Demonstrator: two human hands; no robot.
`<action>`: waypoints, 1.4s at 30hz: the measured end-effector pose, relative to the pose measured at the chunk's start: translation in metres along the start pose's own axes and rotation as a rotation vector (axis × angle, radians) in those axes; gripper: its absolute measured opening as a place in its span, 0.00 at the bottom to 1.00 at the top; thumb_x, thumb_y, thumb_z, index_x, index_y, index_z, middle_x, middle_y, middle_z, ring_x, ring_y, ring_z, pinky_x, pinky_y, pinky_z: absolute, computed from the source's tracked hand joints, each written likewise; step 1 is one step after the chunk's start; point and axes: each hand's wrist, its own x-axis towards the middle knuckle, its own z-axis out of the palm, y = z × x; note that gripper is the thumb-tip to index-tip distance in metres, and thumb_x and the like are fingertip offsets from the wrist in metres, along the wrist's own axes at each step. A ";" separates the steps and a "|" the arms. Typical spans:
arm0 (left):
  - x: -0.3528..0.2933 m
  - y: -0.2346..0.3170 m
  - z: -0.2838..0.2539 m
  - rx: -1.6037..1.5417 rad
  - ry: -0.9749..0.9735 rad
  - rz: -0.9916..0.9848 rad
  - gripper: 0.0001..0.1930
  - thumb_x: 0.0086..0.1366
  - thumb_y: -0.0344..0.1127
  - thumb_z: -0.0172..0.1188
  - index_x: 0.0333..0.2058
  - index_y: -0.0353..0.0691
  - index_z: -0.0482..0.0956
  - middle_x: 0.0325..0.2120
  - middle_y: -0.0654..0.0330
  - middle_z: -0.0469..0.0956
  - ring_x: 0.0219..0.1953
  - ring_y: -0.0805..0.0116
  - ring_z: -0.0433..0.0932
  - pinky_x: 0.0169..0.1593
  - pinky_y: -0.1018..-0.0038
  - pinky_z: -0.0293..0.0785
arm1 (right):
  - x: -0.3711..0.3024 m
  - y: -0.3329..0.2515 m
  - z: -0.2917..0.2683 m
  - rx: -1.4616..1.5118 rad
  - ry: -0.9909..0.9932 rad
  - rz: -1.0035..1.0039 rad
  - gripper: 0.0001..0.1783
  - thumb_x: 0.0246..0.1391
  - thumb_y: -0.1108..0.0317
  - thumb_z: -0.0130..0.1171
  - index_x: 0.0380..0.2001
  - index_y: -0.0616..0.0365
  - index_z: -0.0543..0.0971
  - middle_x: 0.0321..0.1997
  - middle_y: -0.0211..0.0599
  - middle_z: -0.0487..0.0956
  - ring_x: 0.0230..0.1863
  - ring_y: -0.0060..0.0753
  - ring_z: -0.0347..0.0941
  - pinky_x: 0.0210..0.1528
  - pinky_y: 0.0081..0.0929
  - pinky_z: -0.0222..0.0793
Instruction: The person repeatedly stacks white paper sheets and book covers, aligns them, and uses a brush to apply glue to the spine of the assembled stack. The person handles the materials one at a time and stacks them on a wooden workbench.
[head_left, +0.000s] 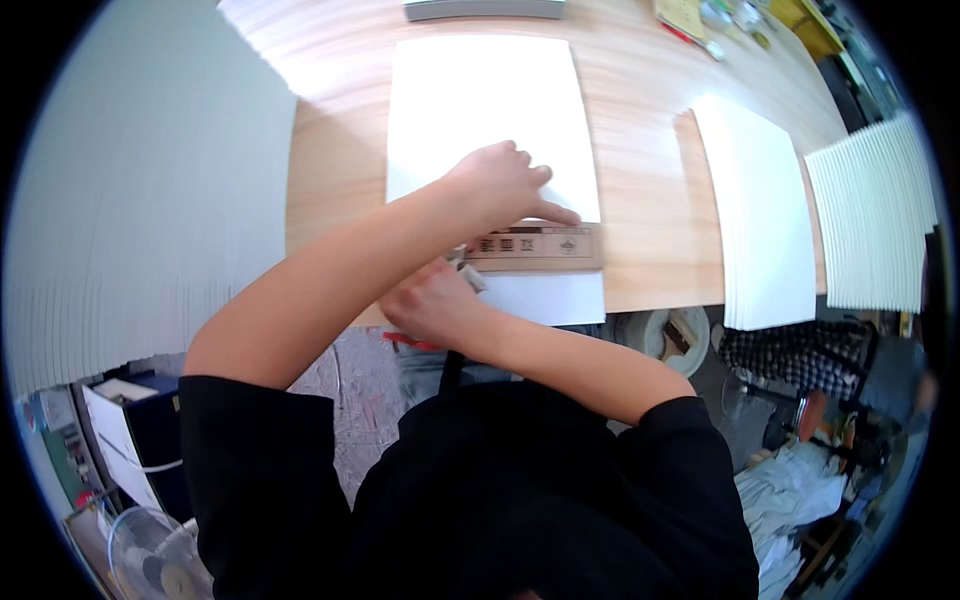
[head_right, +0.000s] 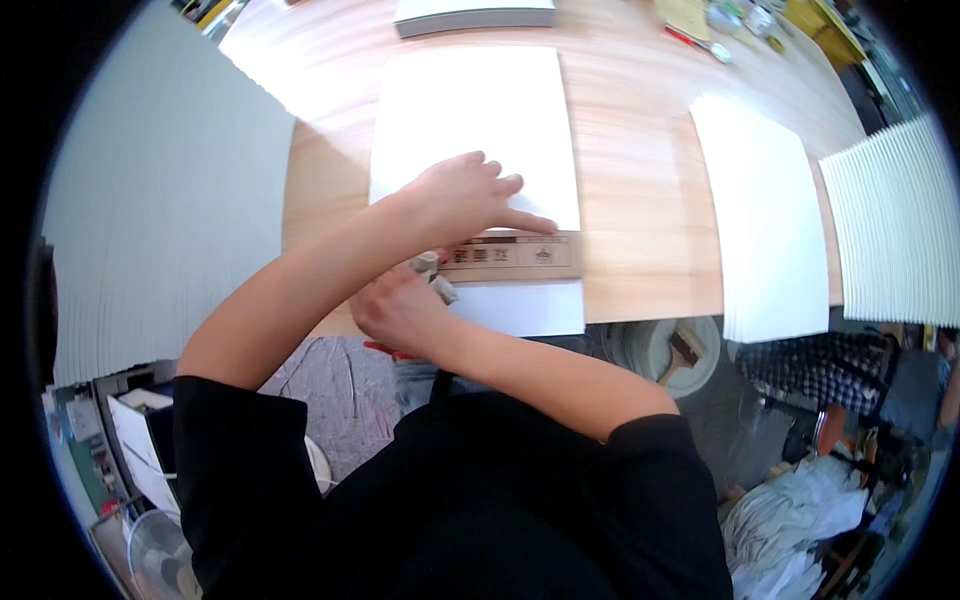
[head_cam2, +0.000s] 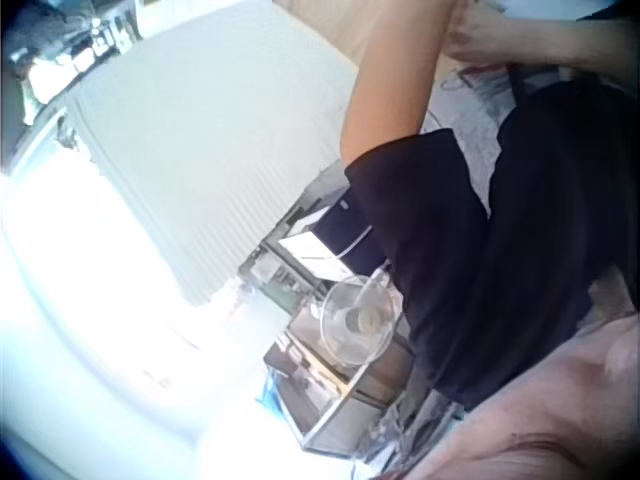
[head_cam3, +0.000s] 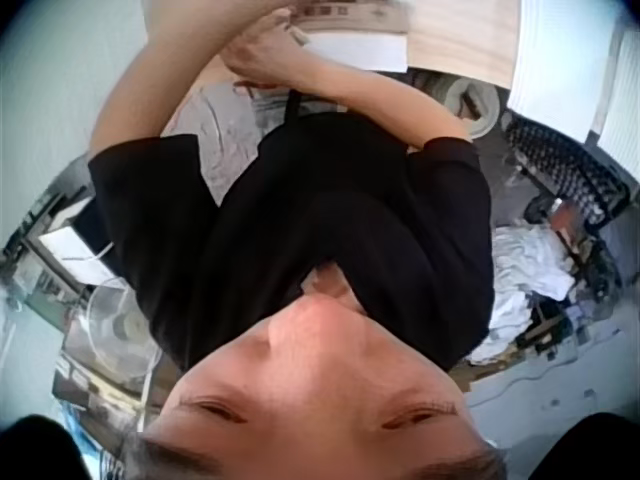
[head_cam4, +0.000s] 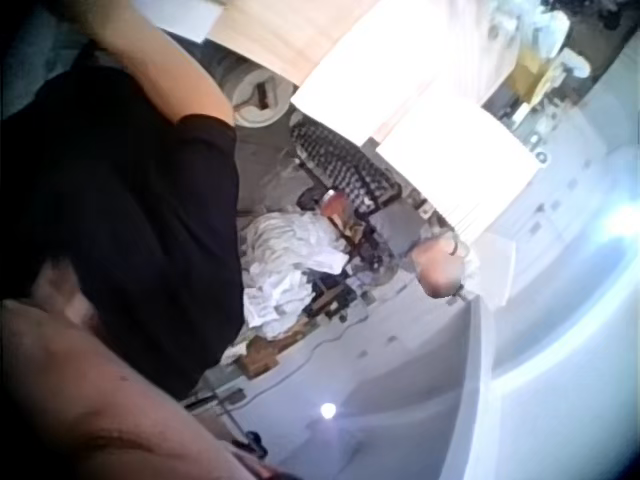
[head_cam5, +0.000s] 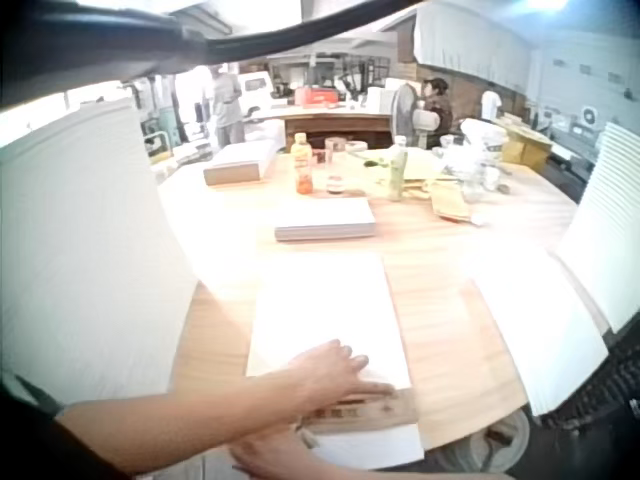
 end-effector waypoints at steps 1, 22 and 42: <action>0.002 0.002 0.001 -0.023 0.024 0.003 0.50 0.58 0.36 0.73 0.72 0.86 0.55 0.52 0.62 0.77 0.53 0.61 0.79 0.57 0.68 0.75 | -0.004 -0.003 -0.003 -0.003 -0.090 0.032 0.19 0.48 0.70 0.59 0.45 0.62 0.84 0.50 0.45 0.83 0.56 0.46 0.77 0.60 0.44 0.71; -0.076 0.042 0.039 -0.283 0.384 -0.313 0.32 0.62 0.49 0.69 0.65 0.52 0.74 0.51 0.53 0.74 0.53 0.55 0.72 0.61 0.61 0.70 | -0.203 0.156 -0.171 -0.112 0.311 0.731 0.12 0.60 0.74 0.56 0.45 0.61 0.83 0.46 0.45 0.82 0.46 0.51 0.77 0.51 0.42 0.73; -0.202 0.023 -0.208 0.769 0.847 -0.485 0.04 0.60 0.33 0.64 0.27 0.52 0.82 0.39 0.73 0.82 0.65 0.68 0.71 0.79 0.44 0.43 | 0.053 0.136 -0.159 2.407 0.576 0.594 0.15 0.72 0.66 0.48 0.52 0.66 0.74 0.47 0.45 0.80 0.29 0.23 0.79 0.19 0.12 0.72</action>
